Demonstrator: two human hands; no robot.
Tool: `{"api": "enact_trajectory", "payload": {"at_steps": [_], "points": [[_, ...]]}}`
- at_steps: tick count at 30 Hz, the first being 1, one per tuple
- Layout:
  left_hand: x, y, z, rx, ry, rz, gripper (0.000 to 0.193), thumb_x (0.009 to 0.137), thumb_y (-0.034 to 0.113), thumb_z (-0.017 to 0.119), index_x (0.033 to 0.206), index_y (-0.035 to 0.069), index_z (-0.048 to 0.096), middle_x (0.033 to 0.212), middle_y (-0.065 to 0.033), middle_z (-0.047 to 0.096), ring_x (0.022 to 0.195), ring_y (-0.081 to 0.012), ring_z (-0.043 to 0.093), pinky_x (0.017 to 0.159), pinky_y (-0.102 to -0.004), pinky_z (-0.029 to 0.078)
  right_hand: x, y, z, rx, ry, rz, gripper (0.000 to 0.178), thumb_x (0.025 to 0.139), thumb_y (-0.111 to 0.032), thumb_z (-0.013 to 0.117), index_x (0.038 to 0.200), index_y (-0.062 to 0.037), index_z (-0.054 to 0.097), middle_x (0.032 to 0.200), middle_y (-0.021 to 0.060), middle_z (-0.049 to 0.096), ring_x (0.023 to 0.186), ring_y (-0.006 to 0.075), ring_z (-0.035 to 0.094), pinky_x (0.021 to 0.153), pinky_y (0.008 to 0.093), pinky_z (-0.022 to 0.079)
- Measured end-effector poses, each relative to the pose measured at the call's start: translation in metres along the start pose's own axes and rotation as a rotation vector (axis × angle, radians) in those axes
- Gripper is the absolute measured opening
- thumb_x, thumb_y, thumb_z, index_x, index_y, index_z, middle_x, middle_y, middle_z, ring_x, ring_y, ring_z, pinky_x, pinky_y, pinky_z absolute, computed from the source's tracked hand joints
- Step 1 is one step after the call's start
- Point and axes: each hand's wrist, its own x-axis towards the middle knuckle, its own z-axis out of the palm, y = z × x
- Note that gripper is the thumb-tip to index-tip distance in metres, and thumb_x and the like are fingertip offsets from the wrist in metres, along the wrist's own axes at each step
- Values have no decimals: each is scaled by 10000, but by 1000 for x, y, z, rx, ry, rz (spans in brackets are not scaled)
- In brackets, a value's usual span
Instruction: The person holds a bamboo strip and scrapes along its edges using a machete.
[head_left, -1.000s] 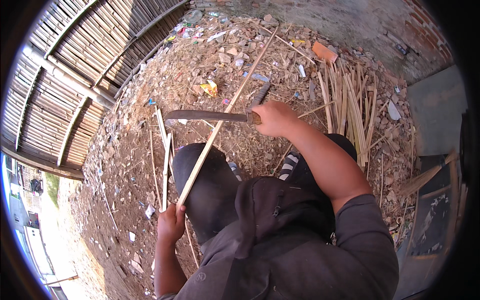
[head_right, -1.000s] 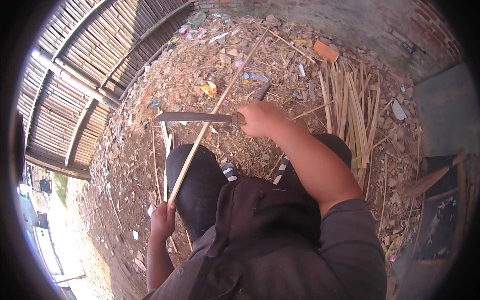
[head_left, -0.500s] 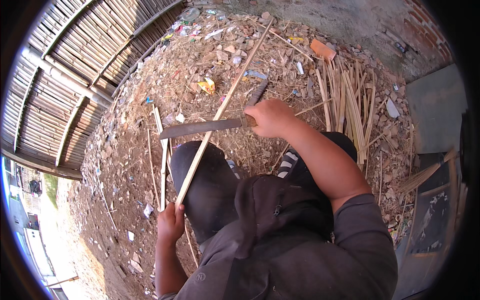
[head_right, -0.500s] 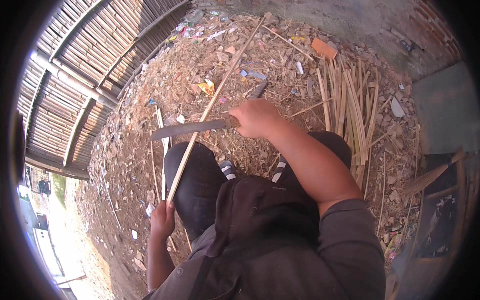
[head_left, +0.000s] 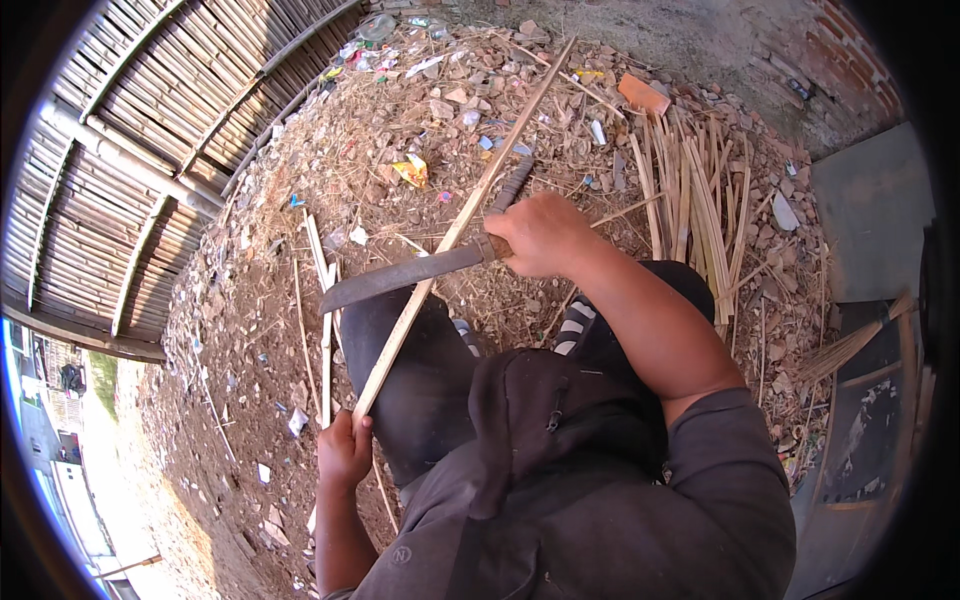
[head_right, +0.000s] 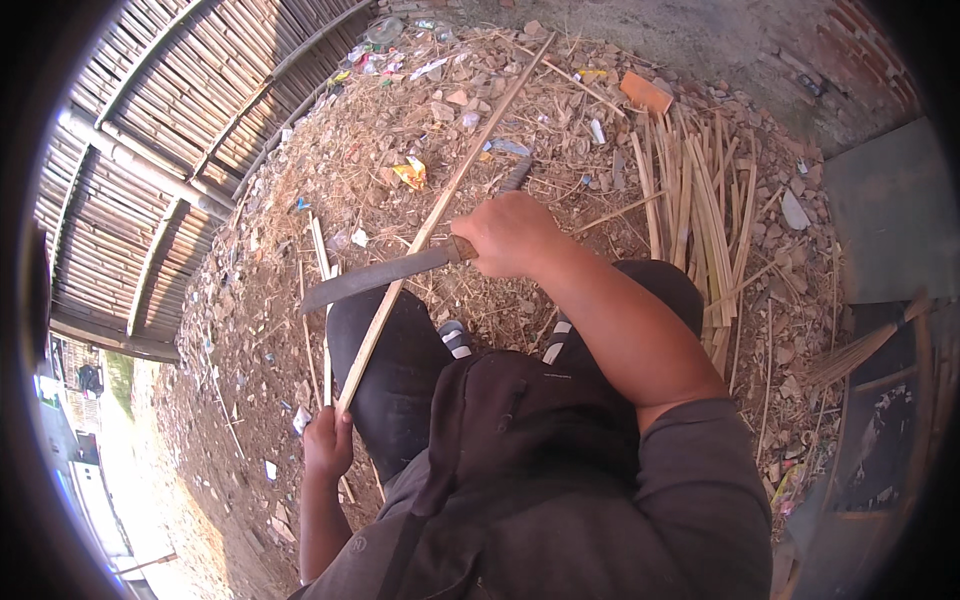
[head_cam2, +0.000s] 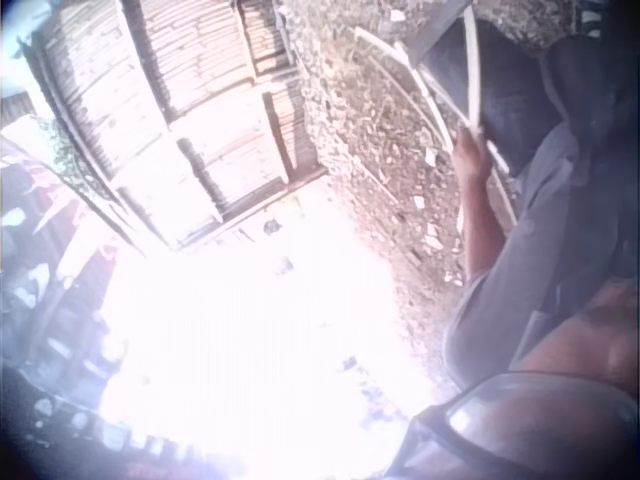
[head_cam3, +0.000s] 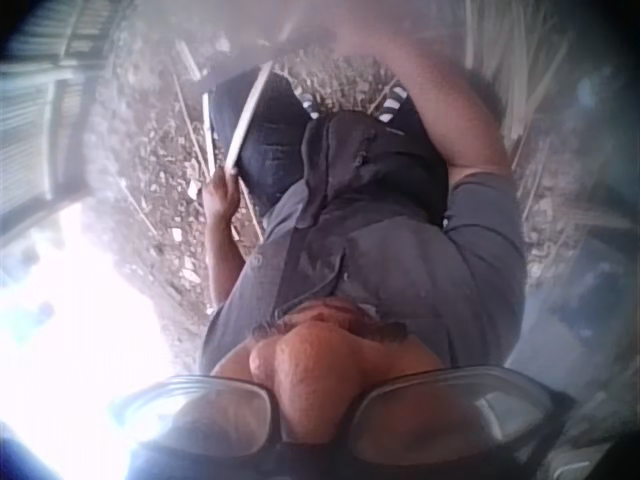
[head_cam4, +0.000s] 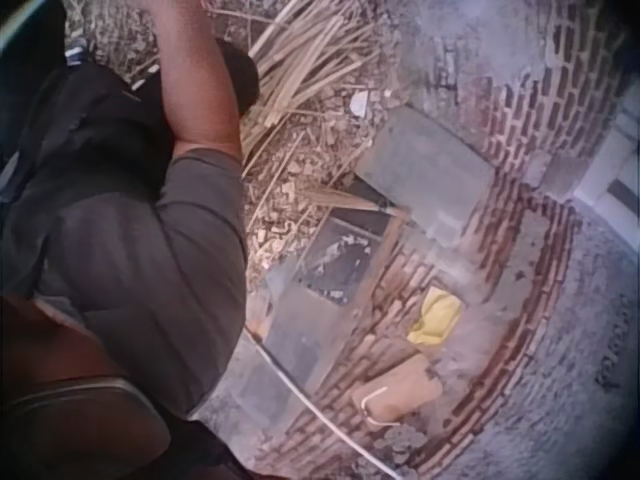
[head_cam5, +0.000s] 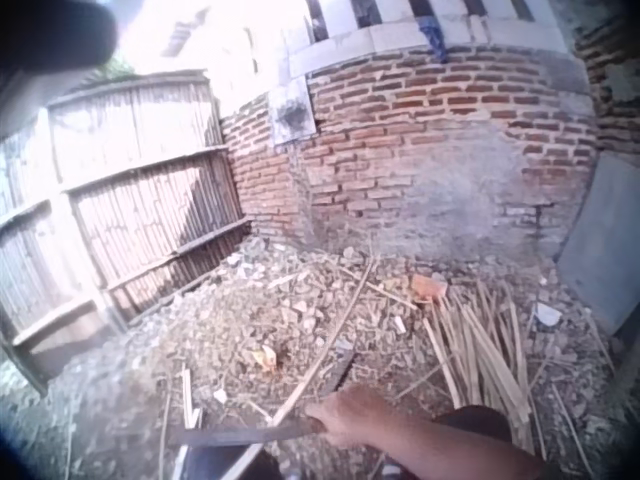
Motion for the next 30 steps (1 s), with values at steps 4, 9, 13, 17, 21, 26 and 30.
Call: {"api": "enact_trajectory", "payload": {"at_steps": [4, 9, 13, 17, 21, 26, 30], "points": [[9, 5, 2, 52, -17, -45, 398, 981, 348, 601, 767, 33, 486, 648, -239, 584, 647, -482, 596, 571, -543, 444, 1, 55, 5, 409, 93, 325, 194, 706, -203, 699, 854, -82, 666, 781, 188, 669, 797, 385, 673, 703, 489, 526], [10, 3, -6, 64, -81, -57, 399, 980, 350, 601, 769, 32, 484, 655, -241, 590, 654, -484, 598, 571, -542, 445, -5, 50, 15, 275, 190, 255, 201, 713, -205, 689, 875, -86, 677, 791, 181, 677, 800, 389, 673, 719, 488, 530], [3, -2, -2, 29, -30, -14, 387, 981, 325, 601, 761, 32, 477, 631, -231, 572, 620, -477, 584, 544, -530, 433, -9, 17, 7, 63, 71, 42, 216, 717, -192, 674, 920, -119, 677, 759, 153, 678, 763, 389, 675, 712, 503, 527], [-7, -29, 8, 31, 8, -27, 382, 985, 312, 592, 752, 35, 471, 619, -221, 559, 603, -472, 574, 536, -525, 425, -6, 88, 27, 255, 237, 329, 196, 745, -225, 693, 897, -105, 665, 776, 156, 684, 784, 372, 686, 716, 503, 528], [-9, -27, -1, 1, -12, -80, 378, 983, 307, 589, 752, 34, 466, 618, -219, 554, 615, -473, 576, 548, -530, 421, -9, 99, 10, 425, 310, 558, 188, 780, -250, 690, 897, -103, 676, 814, 155, 698, 820, 362, 690, 736, 491, 534], [0, -5, 0, 53, 2, -42, 379, 971, 318, 605, 754, 39, 468, 615, -216, 554, 604, -471, 574, 542, -530, 422, -7, 29, 9, 147, 199, 94, 189, 743, -207, 690, 879, -80, 664, 769, 163, 667, 736, 364, 666, 659, 472, 503], [-4, 1, 7, 74, 38, -10, 379, 963, 328, 622, 756, 48, 470, 605, -215, 557, 583, -472, 581, 518, -541, 429, -7, 42, 1, 278, -53, 181, 221, 735, -212, 666, 932, -120, 706, 846, 134, 706, 820, 365, 683, 729, 468, 536]]}}
